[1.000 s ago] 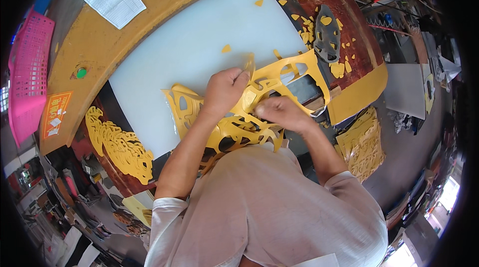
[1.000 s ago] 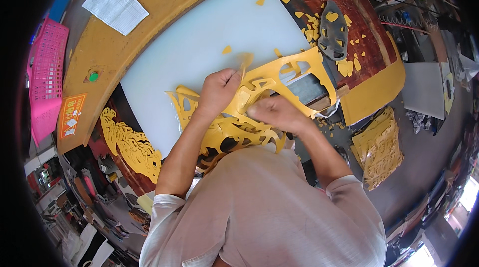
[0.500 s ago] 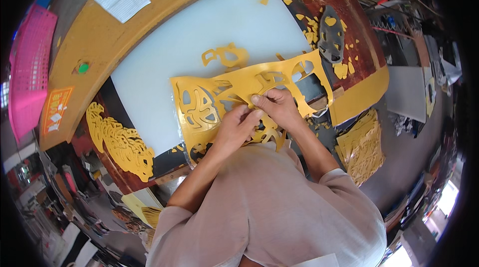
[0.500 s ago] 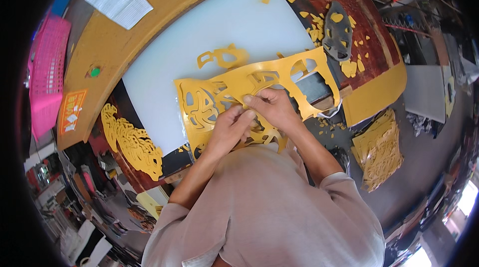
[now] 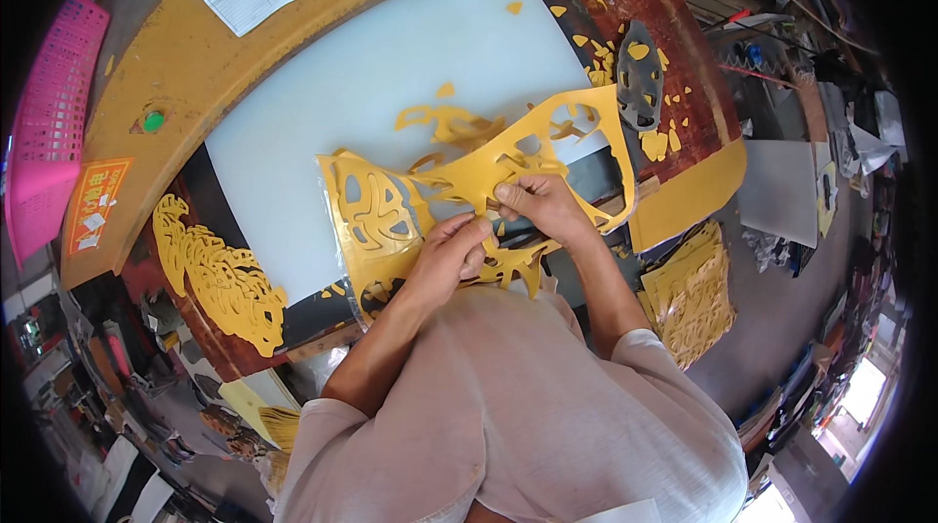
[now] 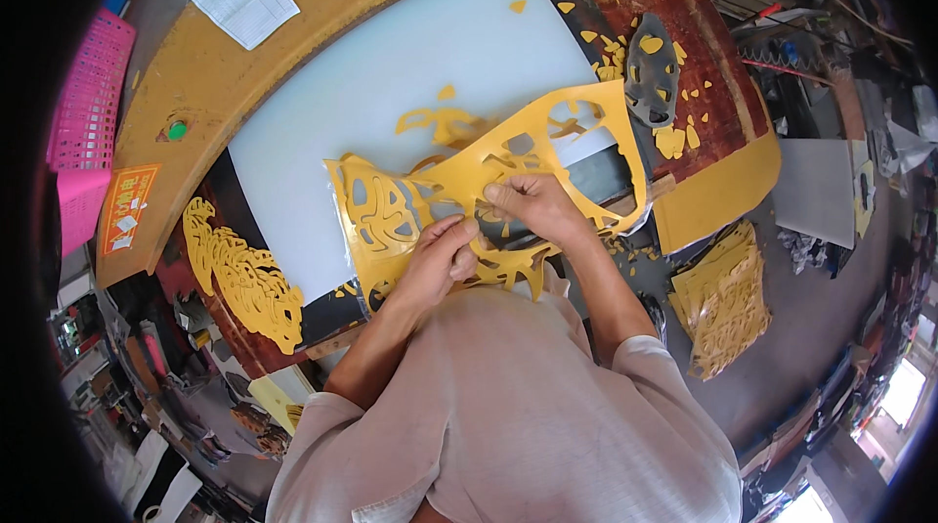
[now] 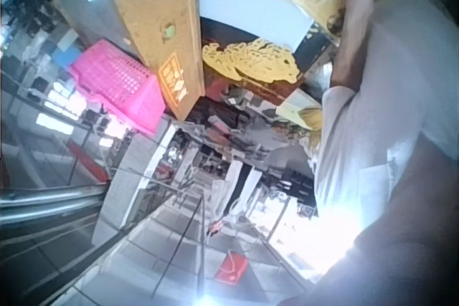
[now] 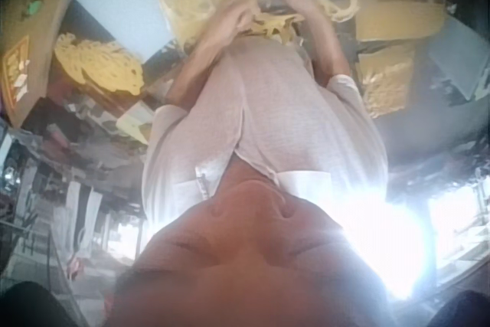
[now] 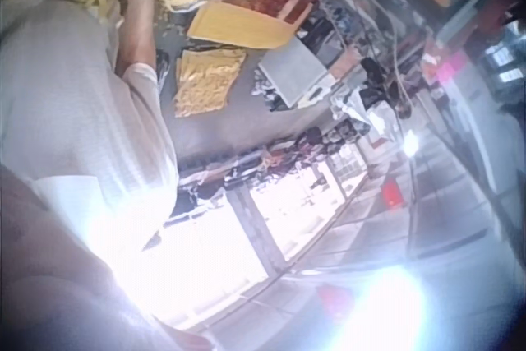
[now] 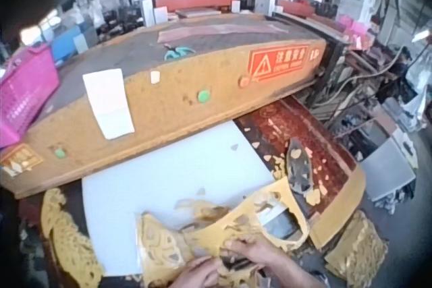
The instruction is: The person trims the edges of a yellow plastic cutout using scissors. They rotate the piece and make small cuts to refine the shape, then place the trimmed piece on the table.
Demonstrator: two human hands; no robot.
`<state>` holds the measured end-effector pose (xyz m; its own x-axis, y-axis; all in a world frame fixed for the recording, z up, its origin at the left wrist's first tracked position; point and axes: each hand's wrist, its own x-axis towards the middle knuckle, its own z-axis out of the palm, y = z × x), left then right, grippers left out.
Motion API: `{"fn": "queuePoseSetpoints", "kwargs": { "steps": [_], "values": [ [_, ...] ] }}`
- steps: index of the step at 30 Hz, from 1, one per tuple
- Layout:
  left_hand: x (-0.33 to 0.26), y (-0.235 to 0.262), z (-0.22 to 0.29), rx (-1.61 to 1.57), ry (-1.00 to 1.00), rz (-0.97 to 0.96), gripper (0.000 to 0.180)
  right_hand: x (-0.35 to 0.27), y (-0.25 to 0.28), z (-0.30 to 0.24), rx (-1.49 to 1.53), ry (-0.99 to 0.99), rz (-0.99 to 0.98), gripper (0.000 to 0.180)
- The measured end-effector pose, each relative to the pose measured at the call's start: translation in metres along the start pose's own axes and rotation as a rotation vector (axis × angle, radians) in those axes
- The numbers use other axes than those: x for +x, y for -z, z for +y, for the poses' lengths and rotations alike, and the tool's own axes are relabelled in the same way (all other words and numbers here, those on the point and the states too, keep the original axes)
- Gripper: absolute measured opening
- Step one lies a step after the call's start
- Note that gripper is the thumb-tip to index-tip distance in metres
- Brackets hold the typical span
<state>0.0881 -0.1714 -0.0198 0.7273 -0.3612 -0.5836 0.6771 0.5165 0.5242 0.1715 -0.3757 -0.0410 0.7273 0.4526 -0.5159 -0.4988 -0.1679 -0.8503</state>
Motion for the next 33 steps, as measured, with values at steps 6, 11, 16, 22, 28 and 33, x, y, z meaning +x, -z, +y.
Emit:
{"fn": "queuePoseSetpoints", "kwargs": {
  "steps": [6, 11, 16, 22, 28, 33],
  "values": [
    [0.016, -0.011, 0.004, -0.032, -0.109, 0.132, 0.023, -0.007, 0.004, -0.017, -0.109, 0.094, -0.046, 0.037],
    [0.031, -0.009, 0.002, -0.346, -0.151, 0.197, 0.025, -0.011, 0.004, -0.023, -0.153, 0.052, -0.049, 0.041],
    [0.034, -0.005, 0.007, -0.333, -0.079, 0.209, 0.023, -0.025, 0.009, -0.050, -0.637, -0.076, -0.164, 0.044],
    [0.030, 0.003, 0.012, -0.360, 0.038, 0.101, 0.023, -0.008, 0.012, -0.111, -0.686, 0.206, -0.148, 0.031],
    [0.035, 0.018, -0.005, -0.367, 0.048, -0.005, 0.045, 0.086, 0.020, -0.205, -0.263, 0.529, 0.113, 0.022],
    [0.035, 0.010, -0.008, -0.350, 0.119, -0.205, 0.067, 0.172, 0.016, -0.361, -0.823, 1.065, 0.535, 0.024]
  ]
}}
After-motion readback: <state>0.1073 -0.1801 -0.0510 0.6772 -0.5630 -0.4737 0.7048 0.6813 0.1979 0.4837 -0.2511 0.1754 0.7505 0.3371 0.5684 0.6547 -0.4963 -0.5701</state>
